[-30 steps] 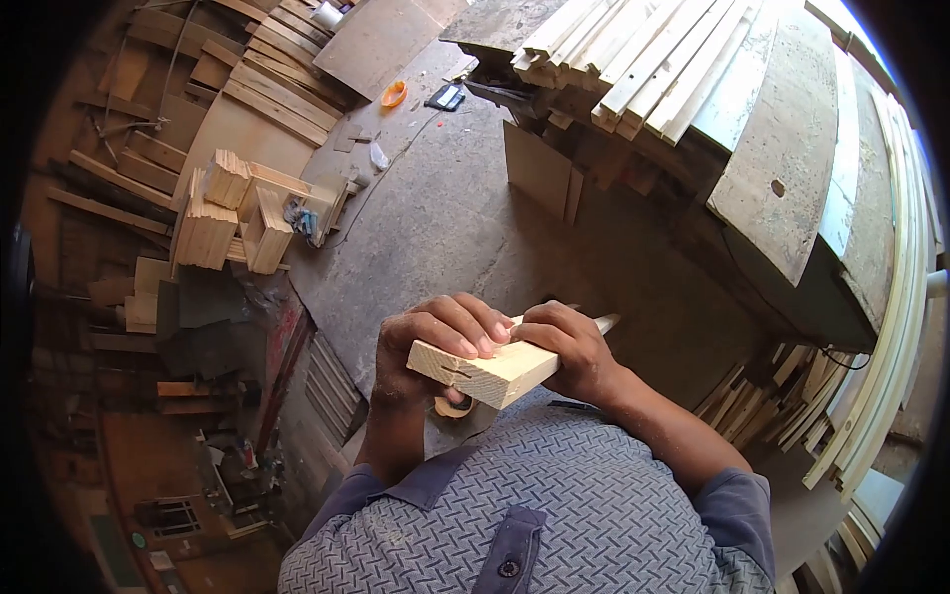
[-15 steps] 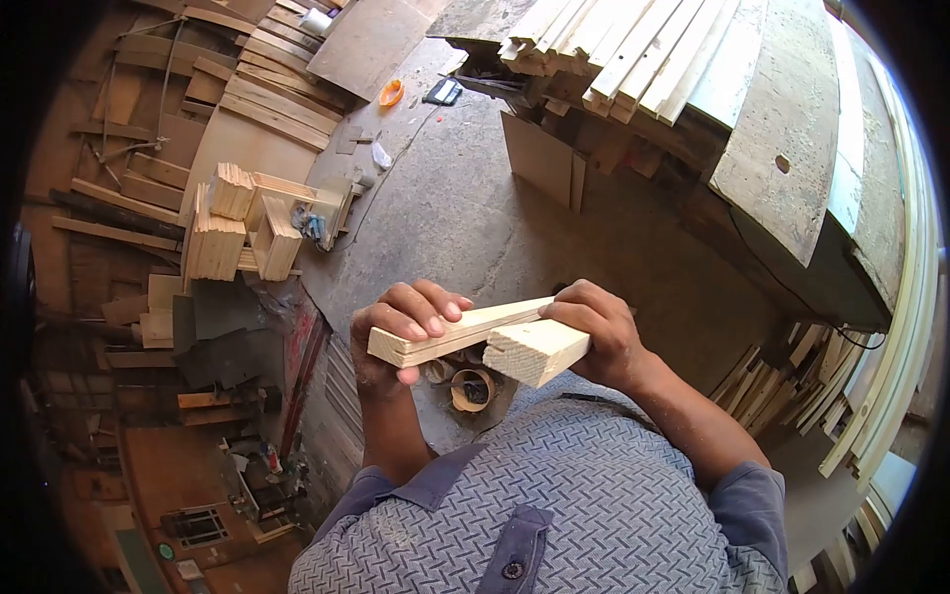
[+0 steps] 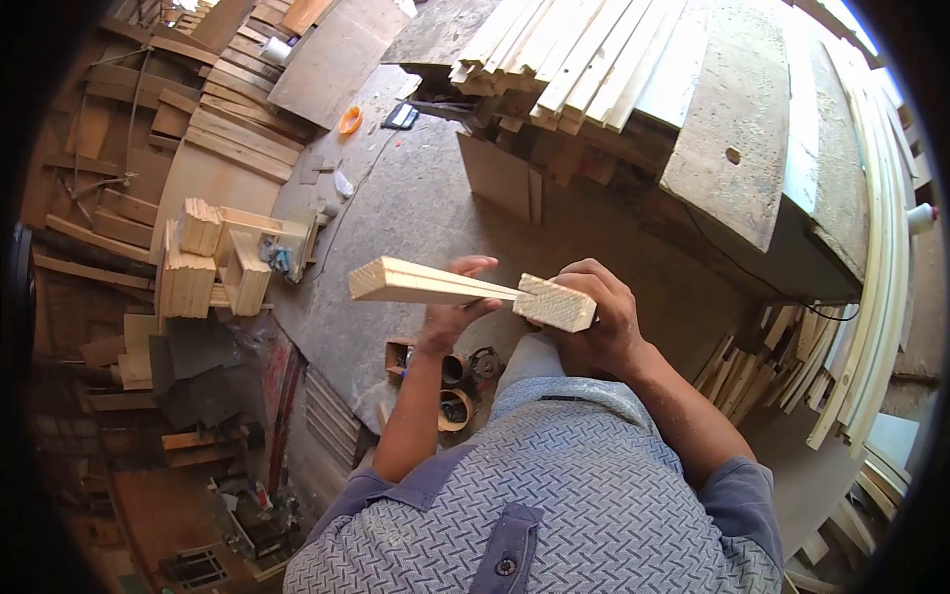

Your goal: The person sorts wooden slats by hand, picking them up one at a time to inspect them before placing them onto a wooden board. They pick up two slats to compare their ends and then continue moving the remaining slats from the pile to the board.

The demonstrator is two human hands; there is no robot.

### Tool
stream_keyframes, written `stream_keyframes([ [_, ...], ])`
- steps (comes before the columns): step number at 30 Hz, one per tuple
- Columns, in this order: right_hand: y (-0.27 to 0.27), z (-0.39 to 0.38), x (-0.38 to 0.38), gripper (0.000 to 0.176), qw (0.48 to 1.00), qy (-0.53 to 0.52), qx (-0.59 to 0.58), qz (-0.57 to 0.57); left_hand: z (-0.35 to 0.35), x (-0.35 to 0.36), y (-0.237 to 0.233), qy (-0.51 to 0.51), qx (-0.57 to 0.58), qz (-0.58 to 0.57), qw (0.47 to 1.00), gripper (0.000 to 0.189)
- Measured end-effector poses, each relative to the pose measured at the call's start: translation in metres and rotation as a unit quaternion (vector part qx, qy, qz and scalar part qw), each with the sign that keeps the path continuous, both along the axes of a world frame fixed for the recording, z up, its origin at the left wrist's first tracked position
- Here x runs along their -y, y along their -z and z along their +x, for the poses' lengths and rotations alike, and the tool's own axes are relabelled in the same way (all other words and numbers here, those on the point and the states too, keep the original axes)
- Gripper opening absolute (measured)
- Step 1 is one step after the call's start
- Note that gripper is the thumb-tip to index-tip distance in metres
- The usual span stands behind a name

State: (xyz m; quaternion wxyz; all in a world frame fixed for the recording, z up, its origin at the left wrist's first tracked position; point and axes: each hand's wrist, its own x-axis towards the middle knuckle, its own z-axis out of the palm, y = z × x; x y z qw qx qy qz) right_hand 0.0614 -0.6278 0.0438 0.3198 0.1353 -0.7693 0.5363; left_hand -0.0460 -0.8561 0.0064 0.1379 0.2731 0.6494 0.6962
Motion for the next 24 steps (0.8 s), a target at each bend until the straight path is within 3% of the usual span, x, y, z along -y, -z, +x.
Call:
stream_keyframes([
  [2, 0.001, 0.002, -0.005, 0.038, 0.997, 0.021, 0.063, -0.049, -0.004, 0.0, 0.05, -0.021, -0.017, -0.204, 0.979, 0.054],
  [4, -0.003, 0.007, -0.014, 0.038, 0.997, 0.026, 0.074, -0.006, -0.004, 0.0, 0.116, -0.031, 0.022, -0.17, 0.985, 0.048],
  [6, -0.011, 0.013, -0.019, 0.039, 0.977, 0.044, 0.21, -0.006, -0.009, -0.001, 0.171, -0.081, 0.021, -0.258, 0.962, 0.037],
  [10, 0.016, 0.025, -0.043, 0.035, 0.953, 0.042, 0.282, 0.105, -0.012, -0.012, 0.192, -0.14, 0.061, -0.217, 0.964, 0.031],
  [12, 0.023, 0.026, -0.045, 0.032, 0.952, 0.044, 0.296, 0.055, -0.021, -0.008, 0.19, -0.128, 0.054, -0.211, 0.968, 0.029],
  [15, 0.019, 0.03, -0.056, 0.026, 0.947, 0.047, 0.319, -0.009, -0.046, 0.003, 0.127, -0.094, 0.022, -0.195, 0.976, 0.029],
  [16, 0.017, 0.03, -0.063, 0.023, 0.943, 0.052, 0.327, -0.021, -0.065, 0.011, 0.081, -0.056, -0.025, -0.193, 0.979, 0.033],
  [17, 0.003, 0.034, -0.07, 0.02, 0.953, 0.051, 0.3, -0.016, -0.087, 0.021, 0.031, -0.056, -0.062, -0.255, 0.963, 0.034],
  [18, -0.009, 0.037, -0.082, 0.019, 0.955, 0.061, 0.29, -0.015, -0.104, 0.03, -0.034, -0.08, -0.169, -0.324, 0.927, 0.035],
  [19, -0.02, 0.041, -0.094, 0.019, 0.956, 0.07, 0.283, -0.015, -0.137, 0.051, -0.077, -0.056, -0.158, -0.244, 0.955, 0.04],
  [20, -0.037, 0.044, -0.106, 0.019, 0.949, 0.09, 0.297, -0.057, -0.149, 0.061, -0.141, -0.005, -0.058, -0.096, 0.994, 0.056],
  [22, -0.066, 0.051, -0.121, 0.02, 0.942, 0.099, 0.306, -0.093, -0.104, 0.039, -0.211, -0.07, -0.289, 0.01, 0.955, 0.077],
  [23, -0.079, 0.05, -0.129, 0.022, 0.965, 0.145, 0.211, -0.065, -0.148, 0.068, -0.142, -0.128, -0.332, -0.013, 0.935, 0.098],
  [24, -0.087, 0.05, -0.135, 0.024, 0.974, 0.193, 0.112, -0.04, -0.138, 0.056, -0.077, -0.151, -0.02, 0.182, 0.971, 0.106],
])
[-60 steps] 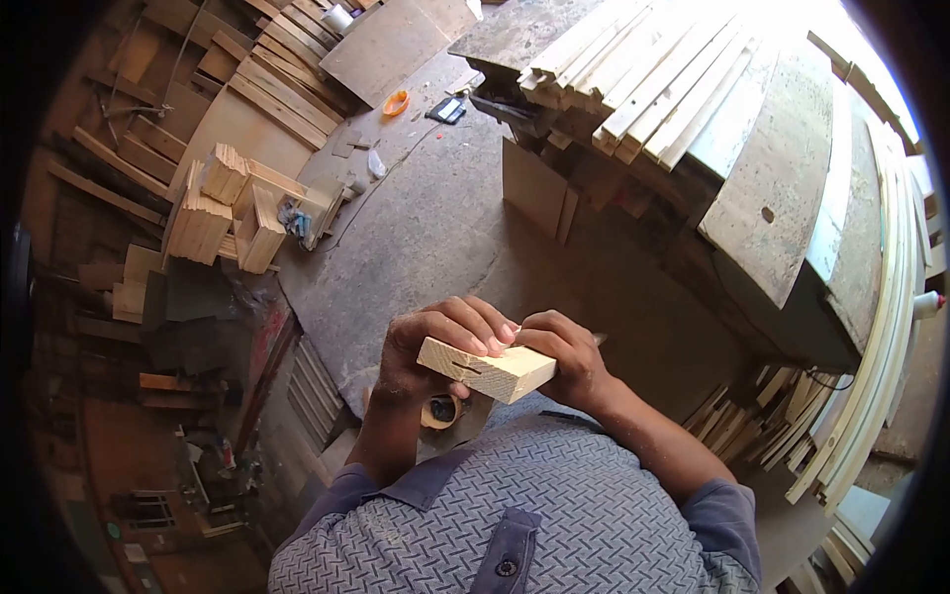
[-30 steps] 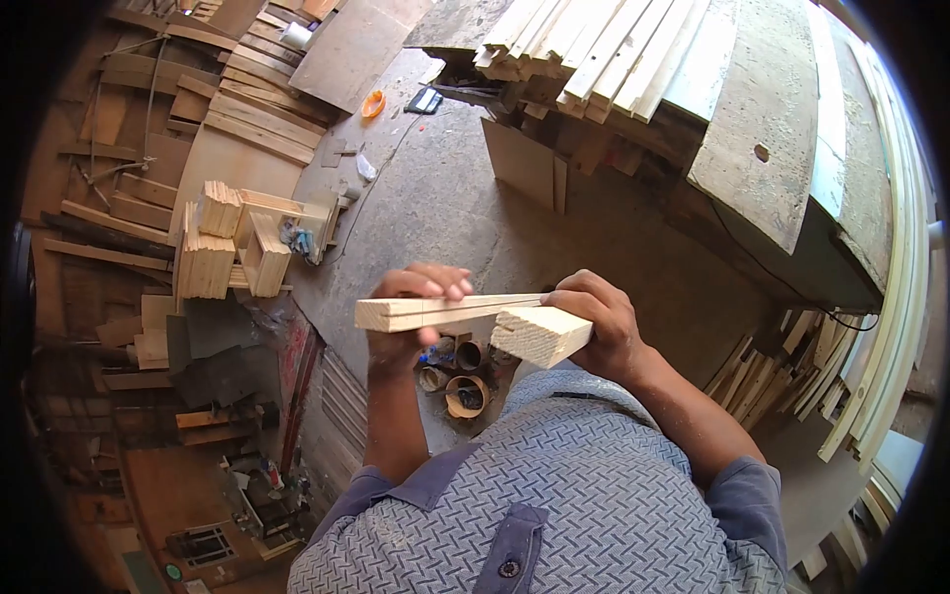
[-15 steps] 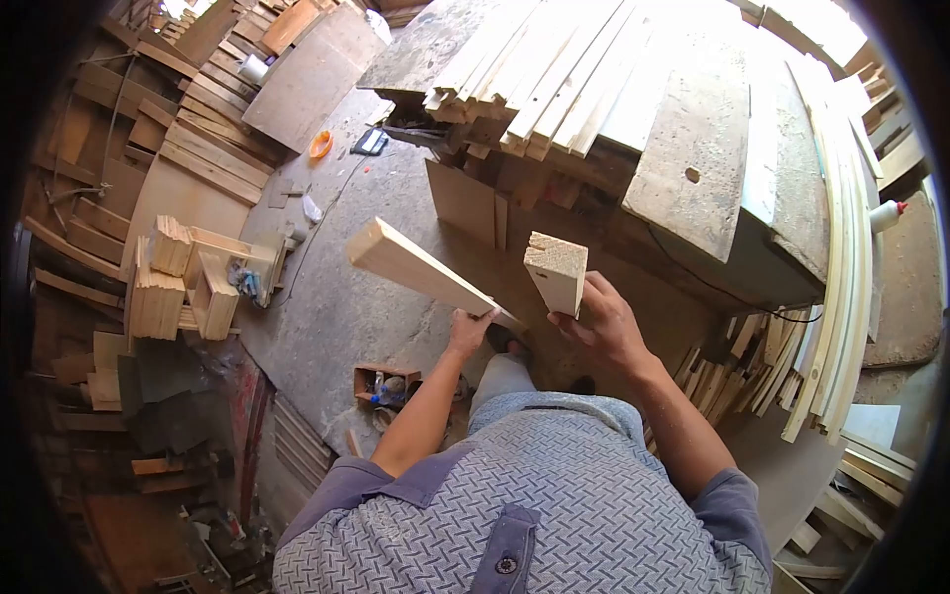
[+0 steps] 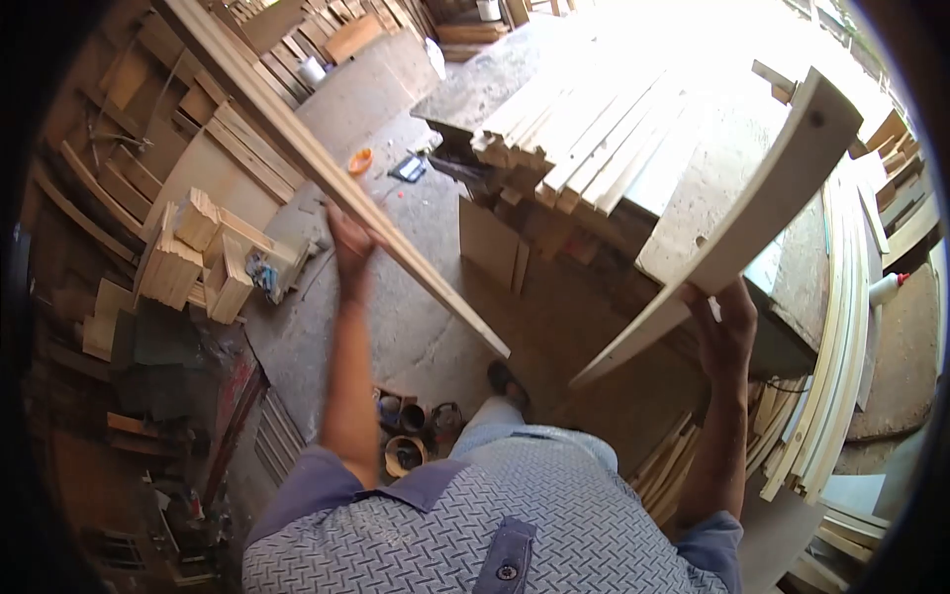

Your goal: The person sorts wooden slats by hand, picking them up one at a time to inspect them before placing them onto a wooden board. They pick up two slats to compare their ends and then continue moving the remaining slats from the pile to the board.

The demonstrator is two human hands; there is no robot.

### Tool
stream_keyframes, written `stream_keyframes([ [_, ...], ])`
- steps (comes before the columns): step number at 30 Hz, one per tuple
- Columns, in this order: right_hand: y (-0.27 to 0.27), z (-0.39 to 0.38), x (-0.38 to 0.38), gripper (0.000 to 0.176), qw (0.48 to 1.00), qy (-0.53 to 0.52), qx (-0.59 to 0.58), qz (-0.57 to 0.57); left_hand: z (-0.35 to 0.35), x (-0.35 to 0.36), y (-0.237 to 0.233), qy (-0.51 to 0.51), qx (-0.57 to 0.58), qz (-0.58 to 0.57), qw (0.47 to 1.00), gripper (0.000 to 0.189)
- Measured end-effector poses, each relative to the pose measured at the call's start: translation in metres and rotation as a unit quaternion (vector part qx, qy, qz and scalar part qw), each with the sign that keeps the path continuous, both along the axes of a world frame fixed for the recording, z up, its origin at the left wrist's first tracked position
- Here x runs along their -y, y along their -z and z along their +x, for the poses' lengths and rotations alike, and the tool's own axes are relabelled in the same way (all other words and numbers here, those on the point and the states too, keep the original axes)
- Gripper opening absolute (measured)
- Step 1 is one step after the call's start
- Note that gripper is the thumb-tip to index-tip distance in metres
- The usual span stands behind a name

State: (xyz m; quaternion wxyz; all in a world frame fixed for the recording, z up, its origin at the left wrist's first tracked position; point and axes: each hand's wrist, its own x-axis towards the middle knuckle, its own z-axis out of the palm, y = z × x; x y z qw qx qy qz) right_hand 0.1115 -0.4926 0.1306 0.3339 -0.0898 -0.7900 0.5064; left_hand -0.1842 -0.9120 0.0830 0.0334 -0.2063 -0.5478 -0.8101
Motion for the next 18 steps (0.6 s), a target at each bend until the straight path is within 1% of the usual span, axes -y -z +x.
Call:
stream_keyframes([
  [1, 0.001, 0.002, -0.002, 0.024, 1.0, 0.002, -0.009, 0.0, 0.034, -0.031, 0.027, -0.104, -0.222, -0.088, 0.966, 0.103],
  [2, 0.006, 0.004, -0.004, 0.026, 0.998, 0.036, -0.039, -0.027, 0.071, -0.057, 0.033, -0.157, -0.147, -0.098, 0.972, 0.096],
  [3, 0.01, 0.008, -0.006, 0.028, 0.994, 0.069, -0.065, -0.052, 0.073, -0.065, 0.059, -0.261, -0.123, -0.154, 0.945, 0.083],
  [4, 0.014, 0.014, -0.007, 0.028, 0.994, 0.069, -0.067, -0.05, 0.072, -0.064, 0.072, -0.26, -0.124, -0.151, 0.946, 0.083],
  [6, 0.019, 0.024, -0.012, 0.032, 0.992, 0.104, -0.066, -0.029, 0.058, -0.068, 0.081, -0.307, -0.061, -0.196, 0.929, 0.071],
  [7, 0.022, 0.031, -0.017, 0.032, 0.991, 0.109, -0.07, -0.026, 0.05, -0.066, 0.077, -0.307, -0.141, -0.222, 0.914, 0.051],
  [8, 0.026, 0.039, -0.021, 0.03, 0.99, 0.115, -0.071, -0.03, 0.037, -0.063, 0.071, -0.303, -0.143, -0.219, 0.916, 0.051],
  [10, 0.028, 0.056, -0.024, 0.027, 0.989, 0.126, -0.074, -0.031, 0.017, -0.061, 0.047, -0.279, -0.129, -0.199, 0.93, 0.063],
  [12, 0.026, 0.069, -0.026, 0.025, 0.986, 0.147, -0.082, -0.021, 0.028, -0.07, -0.023, -0.209, -0.079, -0.193, 0.955, 0.06],
  [14, 0.029, 0.081, -0.03, 0.025, 0.985, 0.149, -0.086, -0.02, -0.009, -0.067, -0.037, -0.159, -0.07, -0.215, 0.961, 0.059],
  [15, 0.03, 0.087, -0.031, 0.025, 0.985, 0.148, -0.085, -0.021, -0.012, -0.072, -0.054, -0.171, -0.075, -0.246, 0.951, 0.053],
  [16, 0.031, 0.091, -0.031, 0.025, 0.984, 0.155, -0.088, -0.019, -0.028, -0.075, -0.055, -0.166, -0.08, -0.244, 0.952, 0.053],
  [17, 0.032, 0.094, -0.031, 0.025, 0.983, 0.153, -0.091, -0.035, -0.05, -0.078, -0.053, -0.179, -0.13, -0.28, 0.934, 0.048],
  [18, 0.033, 0.096, -0.03, 0.025, 0.983, 0.152, -0.093, -0.05, -0.056, -0.09, -0.063, -0.19, -0.18, -0.314, 0.912, 0.043],
])
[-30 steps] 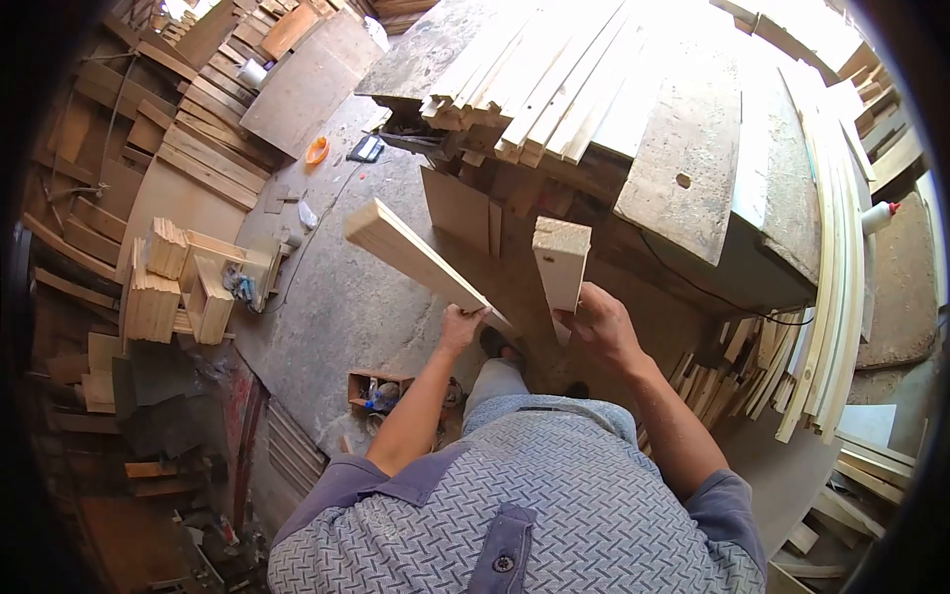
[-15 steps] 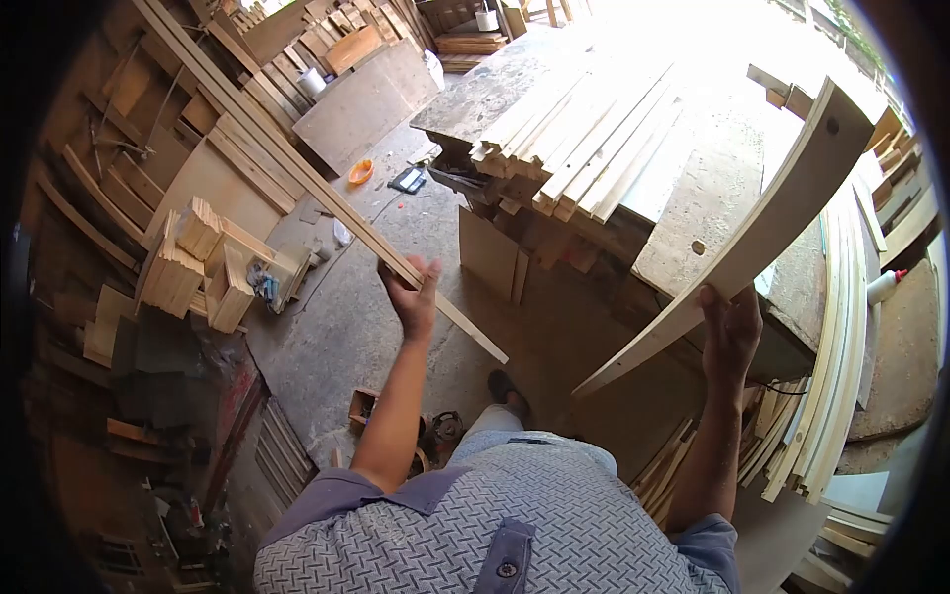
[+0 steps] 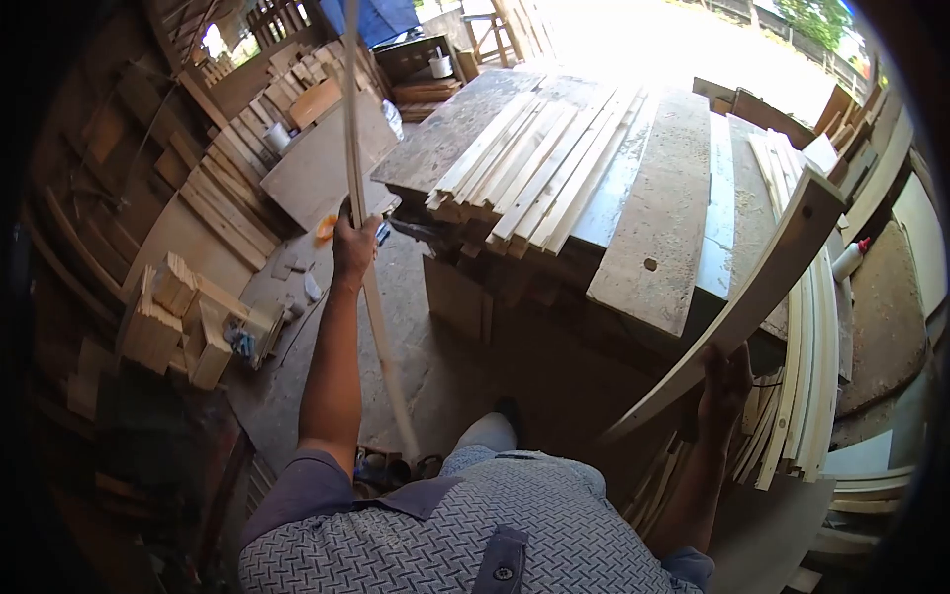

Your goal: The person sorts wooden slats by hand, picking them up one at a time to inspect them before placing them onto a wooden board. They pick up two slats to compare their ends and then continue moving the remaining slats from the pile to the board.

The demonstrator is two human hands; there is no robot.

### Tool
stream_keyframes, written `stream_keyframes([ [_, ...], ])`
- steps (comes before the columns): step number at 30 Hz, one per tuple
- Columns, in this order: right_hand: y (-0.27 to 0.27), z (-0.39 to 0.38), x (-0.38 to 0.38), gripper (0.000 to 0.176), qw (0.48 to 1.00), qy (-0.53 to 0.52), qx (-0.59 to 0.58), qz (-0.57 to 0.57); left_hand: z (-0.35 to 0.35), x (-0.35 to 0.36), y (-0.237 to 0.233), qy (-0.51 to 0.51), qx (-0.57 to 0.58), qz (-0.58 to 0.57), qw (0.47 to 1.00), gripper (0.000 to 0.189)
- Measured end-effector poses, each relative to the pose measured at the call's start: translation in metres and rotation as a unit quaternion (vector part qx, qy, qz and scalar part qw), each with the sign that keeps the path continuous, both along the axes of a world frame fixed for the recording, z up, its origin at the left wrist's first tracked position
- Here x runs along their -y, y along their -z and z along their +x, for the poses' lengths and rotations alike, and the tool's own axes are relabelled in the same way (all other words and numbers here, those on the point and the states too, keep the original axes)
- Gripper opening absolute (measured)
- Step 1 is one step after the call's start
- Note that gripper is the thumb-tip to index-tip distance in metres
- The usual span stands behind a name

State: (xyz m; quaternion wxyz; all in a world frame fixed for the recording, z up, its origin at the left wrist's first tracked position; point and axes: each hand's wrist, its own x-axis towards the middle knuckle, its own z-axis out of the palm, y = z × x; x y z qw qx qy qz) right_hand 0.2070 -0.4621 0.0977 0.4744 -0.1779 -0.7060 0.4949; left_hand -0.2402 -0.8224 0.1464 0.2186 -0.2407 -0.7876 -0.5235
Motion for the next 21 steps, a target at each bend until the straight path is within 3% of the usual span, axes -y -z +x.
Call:
stream_keyframes([
  [1, 0.002, 0.001, 0.0, 0.025, 1.0, 0.01, -0.003, 0.002, 0.006, -0.01, -0.011, 0.051, 0.152, 0.037, 0.986, 0.04],
  [4, 0.016, 0.004, -0.003, 0.029, 0.999, 0.03, -0.008, -0.01, -0.027, -0.057, 0.007, 0.07, 0.156, -0.043, 0.984, 0.046],
  [5, 0.026, 0.005, -0.007, 0.031, 0.998, 0.039, -0.009, -0.038, -0.037, -0.079, 0.018, 0.117, 0.147, -0.009, 0.982, 0.042],
  [9, 0.016, -0.001, 0.001, 0.035, 0.994, 0.094, 0.052, -0.038, -0.114, -0.183, 0.092, 0.191, 0.175, -0.037, 0.965, 0.051],
  [10, 0.013, -0.007, -0.001, 0.035, 0.993, 0.104, 0.053, -0.033, -0.123, -0.209, 0.09, 0.21, 0.183, -0.06, 0.959, 0.057],
  [11, 0.011, -0.013, -0.002, 0.037, 0.989, 0.129, 0.071, -0.026, -0.126, -0.232, 0.093, 0.184, 0.148, -0.084, 0.968, 0.075],
  [14, 0.022, -0.019, -0.009, 0.041, 0.98, 0.169, 0.101, -0.037, -0.153, -0.284, 0.096, 0.204, 0.218, -0.147, 0.943, 0.071],
  [15, 0.02, -0.021, -0.011, 0.039, 0.974, 0.179, 0.14, -0.019, -0.178, -0.316, 0.116, 0.206, 0.272, -0.137, 0.93, 0.077],
  [18, 0.004, -0.045, -0.006, 0.039, 0.958, 0.23, 0.168, 0.013, -0.219, -0.391, 0.122, 0.247, 0.286, -0.147, 0.914, 0.082],
  [21, -0.009, -0.052, 0.009, 0.042, 0.943, 0.286, 0.171, 0.003, -0.242, -0.453, 0.113, 0.227, 0.279, -0.202, 0.911, 0.077],
])
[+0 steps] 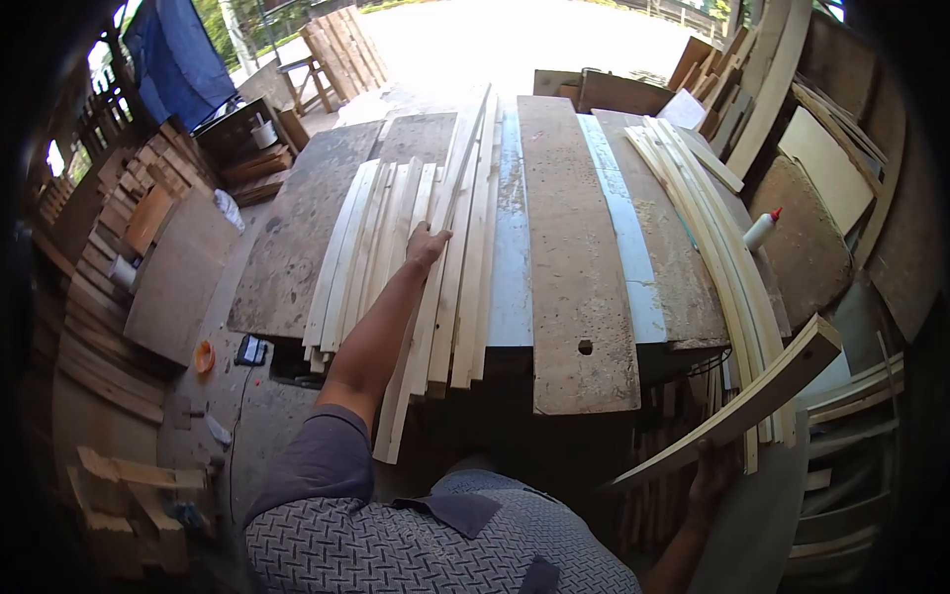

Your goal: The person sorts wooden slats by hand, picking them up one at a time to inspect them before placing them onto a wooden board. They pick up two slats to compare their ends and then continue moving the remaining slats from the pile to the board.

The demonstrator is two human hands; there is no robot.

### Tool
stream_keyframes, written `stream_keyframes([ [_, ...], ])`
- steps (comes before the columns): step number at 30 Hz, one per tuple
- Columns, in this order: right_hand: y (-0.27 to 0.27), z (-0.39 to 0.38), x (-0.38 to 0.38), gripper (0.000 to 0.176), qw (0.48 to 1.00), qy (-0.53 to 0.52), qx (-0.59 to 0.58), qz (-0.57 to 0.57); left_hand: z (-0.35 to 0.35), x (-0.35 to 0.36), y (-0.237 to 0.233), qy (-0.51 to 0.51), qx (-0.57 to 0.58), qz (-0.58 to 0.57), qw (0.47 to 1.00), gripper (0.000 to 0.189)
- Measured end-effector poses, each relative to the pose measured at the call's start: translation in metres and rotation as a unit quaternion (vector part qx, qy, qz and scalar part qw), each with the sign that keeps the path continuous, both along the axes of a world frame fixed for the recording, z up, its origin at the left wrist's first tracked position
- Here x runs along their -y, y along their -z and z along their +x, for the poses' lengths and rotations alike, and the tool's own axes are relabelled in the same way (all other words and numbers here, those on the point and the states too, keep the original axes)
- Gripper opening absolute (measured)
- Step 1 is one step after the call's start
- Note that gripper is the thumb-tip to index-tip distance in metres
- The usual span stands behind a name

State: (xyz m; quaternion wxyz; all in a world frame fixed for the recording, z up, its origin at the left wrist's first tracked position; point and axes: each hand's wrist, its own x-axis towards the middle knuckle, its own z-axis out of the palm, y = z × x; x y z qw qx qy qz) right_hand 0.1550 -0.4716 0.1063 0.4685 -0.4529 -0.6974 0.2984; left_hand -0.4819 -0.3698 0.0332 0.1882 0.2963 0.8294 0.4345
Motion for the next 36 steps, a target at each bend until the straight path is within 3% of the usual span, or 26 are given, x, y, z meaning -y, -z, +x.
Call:
stream_keyframes([
  [3, 0.0, 0.008, 0.014, 0.045, 0.998, 0.064, 0.009, -0.007, -0.014, -0.059, 0.002, -0.043, -0.064, -0.064, 0.995, 0.066],
  [4, -0.001, 0.007, 0.02, 0.044, 0.996, 0.091, 0.009, -0.001, -0.007, -0.064, -0.016, -0.043, -0.069, -0.114, 0.99, 0.065],
  [7, -0.014, 0.001, 0.046, 0.053, 0.989, 0.141, -0.005, -0.045, -0.016, -0.109, 0.006, -0.069, -0.137, -0.189, 0.97, 0.061],
  [10, -0.019, -0.018, 0.062, 0.04, 0.976, 0.217, -0.006, 0.01, -0.014, -0.137, 0.023, -0.1, -0.185, -0.237, 0.948, 0.042],
  [11, -0.013, -0.006, 0.069, 0.043, 0.976, 0.215, -0.013, -0.043, -0.019, -0.148, 0.04, -0.118, -0.217, -0.241, 0.939, 0.038],
  [12, -0.02, -0.017, 0.073, 0.045, 0.973, 0.23, -0.021, -0.027, -0.015, -0.151, 0.04, -0.131, -0.241, -0.241, 0.931, 0.037],
  [15, -0.028, -0.027, 0.074, 0.048, 0.972, 0.232, -0.045, 0.004, 0.013, -0.138, 0.003, -0.08, -0.224, -0.24, 0.941, 0.061],
  [17, -0.041, -0.03, 0.072, 0.048, 0.966, 0.258, -0.016, -0.001, 0.051, -0.135, 0.013, -0.026, -0.376, -0.056, 0.925, 0.082],
  [18, -0.047, -0.036, 0.065, 0.046, 0.963, 0.266, -0.016, 0.04, 0.072, -0.129, 0.012, 0.053, -0.391, 0.02, 0.919, 0.089],
  [20, -0.059, -0.039, 0.054, 0.045, 0.964, 0.26, -0.024, 0.04, 0.145, -0.106, -0.002, 0.233, -0.305, 0.23, 0.894, 0.08],
  [21, -0.065, -0.039, 0.05, 0.044, 0.967, 0.25, -0.035, 0.043, 0.193, -0.08, -0.017, 0.333, -0.231, 0.235, 0.884, 0.075],
  [23, -0.089, -0.042, 0.043, 0.042, 0.968, 0.243, 0.006, 0.064, 0.27, -0.031, -0.025, 0.52, -0.139, 0.232, 0.81, 0.066],
  [25, -0.11, -0.039, 0.041, 0.041, 0.962, 0.26, 0.021, 0.084, 0.331, 0.007, -0.014, 0.67, -0.042, 0.227, 0.705, 0.067],
  [27, -0.138, -0.034, 0.041, 0.044, 0.955, 0.244, 0.026, 0.166, 0.378, 0.049, -0.01, 0.755, 0.065, 0.151, 0.634, 0.072],
  [29, -0.161, -0.035, 0.039, 0.053, 0.95, 0.237, -0.052, 0.199, 0.414, 0.081, -0.011, 0.797, 0.101, 0.188, 0.566, 0.068],
  [30, -0.174, -0.033, 0.038, 0.053, 0.948, 0.244, -0.047, 0.197, 0.426, 0.09, -0.018, 0.8, 0.106, 0.188, 0.559, 0.068],
  [32, -0.198, -0.031, 0.04, 0.064, 0.95, 0.22, -0.039, 0.219, 0.445, 0.107, -0.036, 0.76, 0.283, 0.105, 0.575, 0.049],
  [33, -0.207, -0.029, 0.042, 0.064, 0.95, 0.217, -0.038, 0.22, 0.453, 0.108, -0.044, 0.759, 0.284, 0.108, 0.576, 0.049],
  [35, -0.216, -0.029, 0.035, 0.064, 0.948, 0.228, -0.004, 0.223, 0.457, 0.103, -0.055, 0.725, 0.39, 0.017, 0.567, 0.031],
  [36, -0.213, -0.024, 0.034, 0.071, 0.946, 0.248, -0.037, 0.205, 0.46, 0.102, -0.055, 0.722, 0.376, 0.012, 0.581, 0.024],
])
